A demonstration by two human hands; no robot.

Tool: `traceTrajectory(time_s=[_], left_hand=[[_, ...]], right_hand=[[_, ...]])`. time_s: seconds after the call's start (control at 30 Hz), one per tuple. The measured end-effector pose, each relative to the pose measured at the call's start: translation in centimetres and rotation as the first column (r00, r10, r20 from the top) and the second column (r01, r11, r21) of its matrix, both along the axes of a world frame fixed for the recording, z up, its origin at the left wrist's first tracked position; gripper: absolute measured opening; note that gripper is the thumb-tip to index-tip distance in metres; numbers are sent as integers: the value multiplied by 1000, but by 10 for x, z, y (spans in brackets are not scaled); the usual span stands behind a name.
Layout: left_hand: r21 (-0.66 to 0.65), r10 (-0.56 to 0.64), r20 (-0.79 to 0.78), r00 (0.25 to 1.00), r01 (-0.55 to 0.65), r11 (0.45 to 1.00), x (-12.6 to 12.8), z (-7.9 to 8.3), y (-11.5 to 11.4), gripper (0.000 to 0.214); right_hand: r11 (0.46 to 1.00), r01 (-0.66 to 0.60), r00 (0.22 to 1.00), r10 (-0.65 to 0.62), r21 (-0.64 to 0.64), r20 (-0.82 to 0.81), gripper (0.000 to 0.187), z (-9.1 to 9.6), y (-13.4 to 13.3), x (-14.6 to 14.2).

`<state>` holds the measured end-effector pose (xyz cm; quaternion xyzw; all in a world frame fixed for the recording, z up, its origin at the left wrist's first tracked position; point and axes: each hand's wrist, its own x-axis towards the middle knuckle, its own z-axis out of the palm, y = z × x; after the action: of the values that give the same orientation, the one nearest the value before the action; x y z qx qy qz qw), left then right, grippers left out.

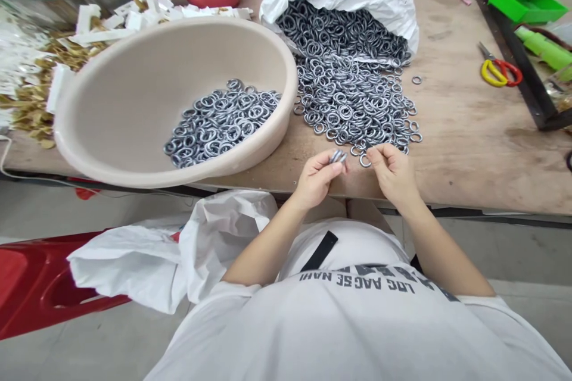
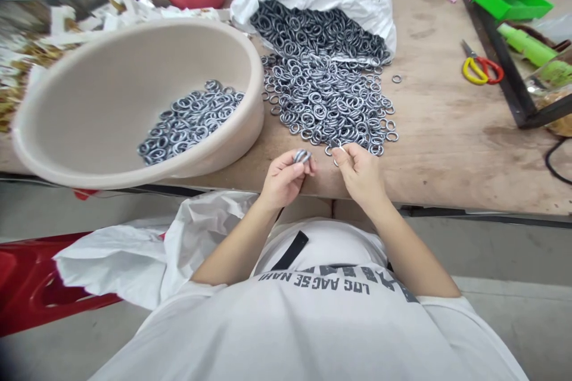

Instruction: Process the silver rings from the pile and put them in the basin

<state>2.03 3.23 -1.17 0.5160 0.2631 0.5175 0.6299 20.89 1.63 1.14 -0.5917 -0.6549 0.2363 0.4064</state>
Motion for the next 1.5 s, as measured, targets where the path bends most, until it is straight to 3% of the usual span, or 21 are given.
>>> traceTrajectory(time_s=[0.07, 0.17, 0.23, 0.3, 0.4, 0.47, 0.5, 0.6, 0.67, 0.73, 0.9, 1.17, 1.5], left_hand=[[-81, 113, 86, 990, -106, 991, 2, 0, 2, 28], [-159, 262, 128, 957, -241, 958, 6, 0, 6, 36], [-166, 295, 131, 947, -272, 948, 7, 0, 7, 37], [-159, 295, 120, 948, -275, 948, 8, -1, 7, 34], [-130, 279, 70, 958, -269, 954, 9, -4, 6, 26], [-85, 249, 14, 968, -247, 965, 10, -5, 5, 22], [-62, 227, -14, 974, -227, 972, 10, -5, 5, 23], [-33, 130, -71, 989, -133, 991, 10, -2, 4, 30], [-28, 94, -82, 992, -96, 995, 9, 0, 3, 30], [-21, 106, -88, 990, -109, 994, 9, 2, 3, 29], [61, 141, -180, 974, -132, 989, 8, 3, 2, 25], [-50, -41, -107, 993, 36, 998, 3, 1, 2, 33], [-37, -55, -111, 992, 51, 998, 3, -1, 1, 28]], right_hand=[[1000, 5, 974, -1, -14, 224, 32, 3, 5, -3], [998, 28, 842, 11, -64, 539, 25, 6, 14, -10], [995, 43, 779, 24, -91, 626, 22, 6, 18, -14], [995, 45, 773, 24, -92, 634, 20, 5, 22, -14], [999, 5, 883, 18, -47, 468, 15, 3, 24, -9], [996, -67, 986, 75, -57, 150, 15, 1, 22, -6], [990, -118, 992, 114, -81, -56, 19, 0, 20, -6], [948, -278, 821, 152, -152, -550, 32, -4, 11, -13], [931, -321, 737, 129, -176, -664, 36, -5, 5, -20], [941, -289, 748, 108, -174, -654, 36, -4, 2, -24], [989, -146, 884, 126, -12, -451, 23, 2, 1, -21], [963, -234, 780, 102, -137, -618, 30, -5, -3, -25], [970, -210, 768, 87, -122, -634, 29, -7, -2, -22]])
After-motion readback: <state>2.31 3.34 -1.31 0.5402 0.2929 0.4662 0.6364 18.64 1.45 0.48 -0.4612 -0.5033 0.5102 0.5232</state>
